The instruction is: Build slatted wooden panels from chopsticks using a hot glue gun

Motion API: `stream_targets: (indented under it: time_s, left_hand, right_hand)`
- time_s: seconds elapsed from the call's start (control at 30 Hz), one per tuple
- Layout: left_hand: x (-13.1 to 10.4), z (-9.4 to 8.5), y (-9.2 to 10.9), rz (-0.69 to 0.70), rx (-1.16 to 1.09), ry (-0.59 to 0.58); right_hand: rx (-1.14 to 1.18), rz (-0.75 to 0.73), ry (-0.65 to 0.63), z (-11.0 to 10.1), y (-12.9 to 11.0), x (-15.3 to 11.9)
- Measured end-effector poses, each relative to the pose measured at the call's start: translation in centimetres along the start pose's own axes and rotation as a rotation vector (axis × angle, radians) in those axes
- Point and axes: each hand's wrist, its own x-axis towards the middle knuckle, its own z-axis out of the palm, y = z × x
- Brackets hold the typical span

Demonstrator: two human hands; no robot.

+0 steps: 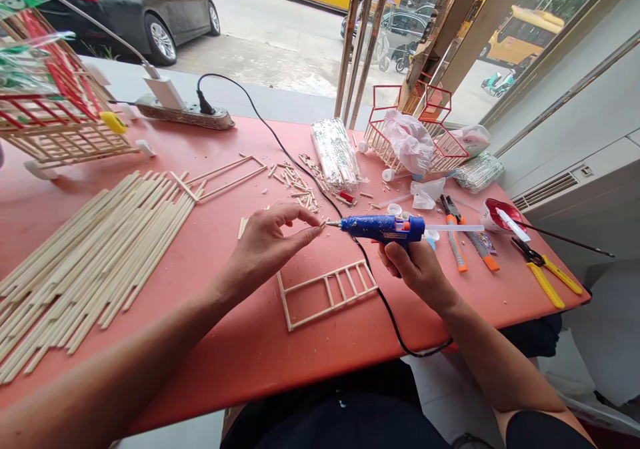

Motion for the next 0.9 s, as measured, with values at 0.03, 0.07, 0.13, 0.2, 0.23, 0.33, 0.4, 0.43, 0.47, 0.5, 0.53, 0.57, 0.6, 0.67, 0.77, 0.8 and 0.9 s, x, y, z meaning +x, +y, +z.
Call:
stream_targets:
  time_s: [0.03,0.07,0.13,0.2,0.23,0.33,0.4,0.43,0.47,0.5,0.53,0.57,0.6,0.67,0.77,0.8,0.9]
  left_hand:
    - [-0.02,0.01,0.06,0.016,0.006,-0.001]
    - [-0.04,0.02,0.12,0.033,0.010,-0.005]
    - [-0.08,0.00,0.22,0.053,0.008,-0.014]
    - [-0.09,-0.05,0.26,0.038,0.001,-0.017]
    - [-0.08,-0.07,0.26,0.024,-0.003,-0.014]
    - [-0.02,-0.09,0.18,-0.017,-0.011,-0.003]
    - [-0.02,-0.04,0.12,-0.023,-0.015,0.006]
    - [-0.04,-0.01,0.11,-0.016,-0.015,0.009]
    - [-0.07,0.02,0.10,-0.001,-0.013,0.009]
    - [-0.11,0.04,0.10,0.019,-0.006,0.008]
    - [-0.14,0.04,0.11,0.036,0.003,0.004]
    - [-0.17,0.04,0.12,0.048,0.009,-0.003]
    - [-0.18,0.01,0.15,0.051,0.010,-0.007]
    - [-0.15,-0.05,0.21,0.018,-0.008,-0.005]
    - [-0.05,-0.16,0.35,-0.070,-0.052,0.008]
    - [-0.02,-0.18,0.41,-0.094,-0.058,0.008]
    - [0.03,-0.18,0.67,-0.147,-0.083,-0.021]
  right_hand:
    - [0.001,0.001,-0.002,0.00,-0.03,-0.01]
    - [0.000,0.002,0.001,-0.01,-0.05,0.00]
    - [-0.009,0.004,0.011,-0.05,-0.09,0.04]
    - [-0.022,-0.001,0.021,-0.08,-0.08,0.08]
    - [-0.027,-0.005,0.022,-0.08,-0.06,0.09]
    - [-0.023,-0.016,0.013,-0.06,0.06,0.02]
    - [-0.019,-0.018,0.003,-0.02,0.11,-0.06]
    - [-0.019,-0.020,0.001,-0.01,0.12,-0.10]
    - [-0.022,-0.023,0.004,-0.01,0.11,-0.12]
    - [-0.030,-0.025,0.009,-0.01,0.09,-0.12]
    - [-0.041,-0.026,0.017,-0.02,0.05,-0.11]
    - [-0.054,-0.025,0.028,-0.04,0.02,-0.08]
    - [-0.068,-0.022,0.035,-0.05,-0.02,-0.04]
    - [-0.087,-0.016,0.045,-0.07,-0.09,0.03]
    - [-0.077,-0.036,0.019,-0.08,-0.12,0.02]
    - [-0.074,-0.047,0.008,-0.09,-0.12,-0.03]
    - [-0.101,-0.079,0.019,-0.19,-0.05,-0.22]
